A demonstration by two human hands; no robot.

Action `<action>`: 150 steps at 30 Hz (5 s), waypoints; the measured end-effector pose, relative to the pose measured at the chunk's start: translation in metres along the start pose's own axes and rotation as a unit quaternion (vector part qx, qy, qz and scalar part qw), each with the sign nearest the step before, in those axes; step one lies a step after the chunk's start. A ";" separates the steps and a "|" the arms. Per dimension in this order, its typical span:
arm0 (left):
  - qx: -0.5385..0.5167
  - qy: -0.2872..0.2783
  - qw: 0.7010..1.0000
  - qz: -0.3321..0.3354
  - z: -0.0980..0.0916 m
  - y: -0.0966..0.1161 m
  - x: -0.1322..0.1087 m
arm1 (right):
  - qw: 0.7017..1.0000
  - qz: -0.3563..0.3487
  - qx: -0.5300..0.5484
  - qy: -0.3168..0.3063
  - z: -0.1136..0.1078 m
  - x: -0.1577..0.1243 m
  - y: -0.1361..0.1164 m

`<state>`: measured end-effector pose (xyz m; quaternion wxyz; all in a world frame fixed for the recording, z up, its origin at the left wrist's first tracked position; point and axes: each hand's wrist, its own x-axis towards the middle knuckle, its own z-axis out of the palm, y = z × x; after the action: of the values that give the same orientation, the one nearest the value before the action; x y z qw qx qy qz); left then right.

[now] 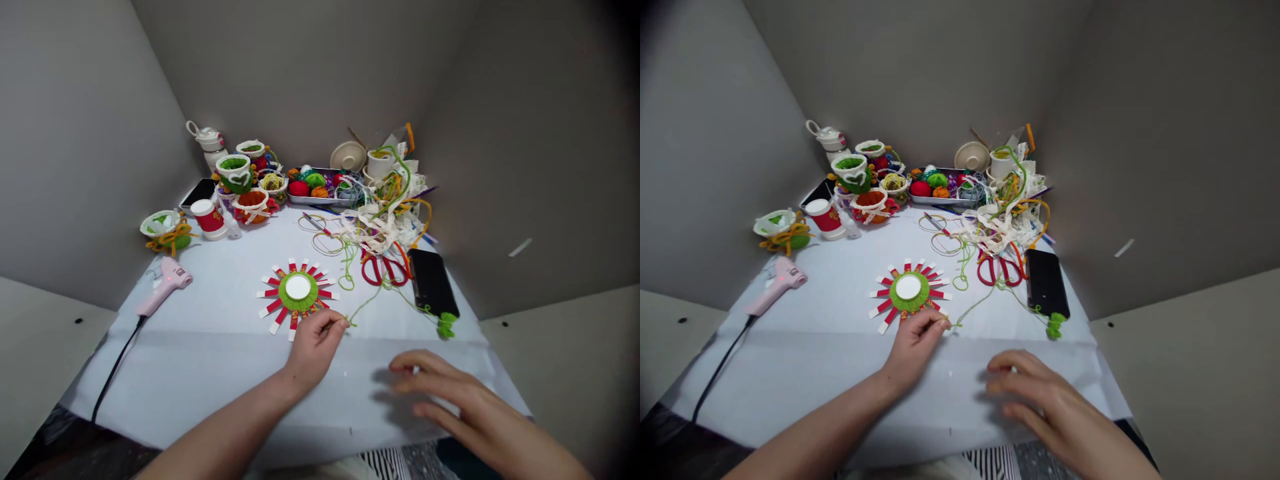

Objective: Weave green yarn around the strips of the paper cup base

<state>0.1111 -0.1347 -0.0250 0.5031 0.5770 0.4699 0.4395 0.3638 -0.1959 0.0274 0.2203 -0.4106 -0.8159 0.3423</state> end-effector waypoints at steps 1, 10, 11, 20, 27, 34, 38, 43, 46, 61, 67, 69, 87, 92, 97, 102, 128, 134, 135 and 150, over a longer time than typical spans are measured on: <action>0.016 -0.001 1.000 0.014 0.000 -0.001 -0.001 | 0.999 0.016 -0.004 0.048 0.007 0.008 0.002; 0.162 -0.002 0.969 0.184 -0.004 -0.010 -0.005 | 0.979 0.043 0.007 0.197 0.039 0.083 -0.010; 0.171 -0.005 0.967 0.190 -0.004 -0.010 -0.005 | 0.980 0.044 0.008 0.196 0.040 0.085 -0.010; 0.202 -0.039 0.960 0.189 -0.004 -0.011 -0.006 | 0.977 0.056 0.004 0.205 0.051 0.088 -0.001; 0.161 -0.058 0.966 0.193 -0.006 -0.004 -0.008 | 0.968 0.106 0.079 0.215 0.058 0.094 0.005; 0.094 -0.062 0.987 0.119 -0.007 0.001 -0.012 | 0.935 0.133 0.126 0.303 0.042 0.091 0.025; 0.064 -0.056 0.995 0.052 -0.006 0.000 -0.007 | 0.964 0.089 0.138 0.208 0.043 0.085 0.015; 0.052 -0.066 0.996 0.018 -0.004 -0.002 -0.007 | 0.966 0.087 0.134 0.204 0.049 0.082 0.014; 0.043 -0.078 0.996 0.015 -0.003 -0.002 -0.008 | 0.959 0.076 0.188 0.198 0.048 0.081 0.016; 0.006 -0.056 0.998 -0.033 0.004 0.004 -0.016 | 0.973 -0.031 0.110 0.199 0.063 0.076 -0.001; -0.038 0.020 0.997 -0.063 0.003 0.015 -0.011 | 0.940 0.031 0.245 0.237 0.060 0.054 -0.019; -0.057 -0.010 0.996 -0.061 0.005 0.017 -0.010 | 0.936 0.038 0.210 0.279 0.058 0.056 -0.017; -0.089 -0.039 0.991 -0.097 0.008 0.010 -0.010 | 0.961 0.037 0.182 0.203 0.064 0.076 -0.003; -0.121 -0.008 0.986 -0.117 0.004 0.003 -0.006 | 0.945 0.078 0.198 0.249 0.066 0.068 -0.007; -0.164 -0.038 0.976 -0.138 0.006 -0.003 -0.012 | 0.917 0.170 -0.046 0.357 0.036 0.047 0.035; -0.128 -0.044 0.986 -0.095 0.005 0.007 -0.016 | 0.806 0.358 -0.267 0.389 0.015 0.011 0.092; -0.086 0.021 0.996 -0.015 -0.030 0.035 0.012 | 0.976 0.021 0.034 0.213 -0.004 0.120 -0.007; -0.202 -0.112 0.958 -0.171 -0.022 0.028 0.014 | 0.981 -0.044 -0.035 0.184 0.013 0.116 -0.011; -0.197 -0.106 0.959 -0.175 -0.021 0.026 0.014 | 0.982 -0.051 -0.025 0.180 0.013 0.115 -0.009; -0.005 -0.075 0.986 -0.149 -0.062 0.025 -0.031 | 0.788 0.102 0.191 0.577 -0.080 0.065 0.077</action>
<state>0.0477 -0.1561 0.0053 0.6002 0.5290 0.5092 0.3172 0.4184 -0.0797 0.0286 0.6874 -0.5621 -0.4088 0.2108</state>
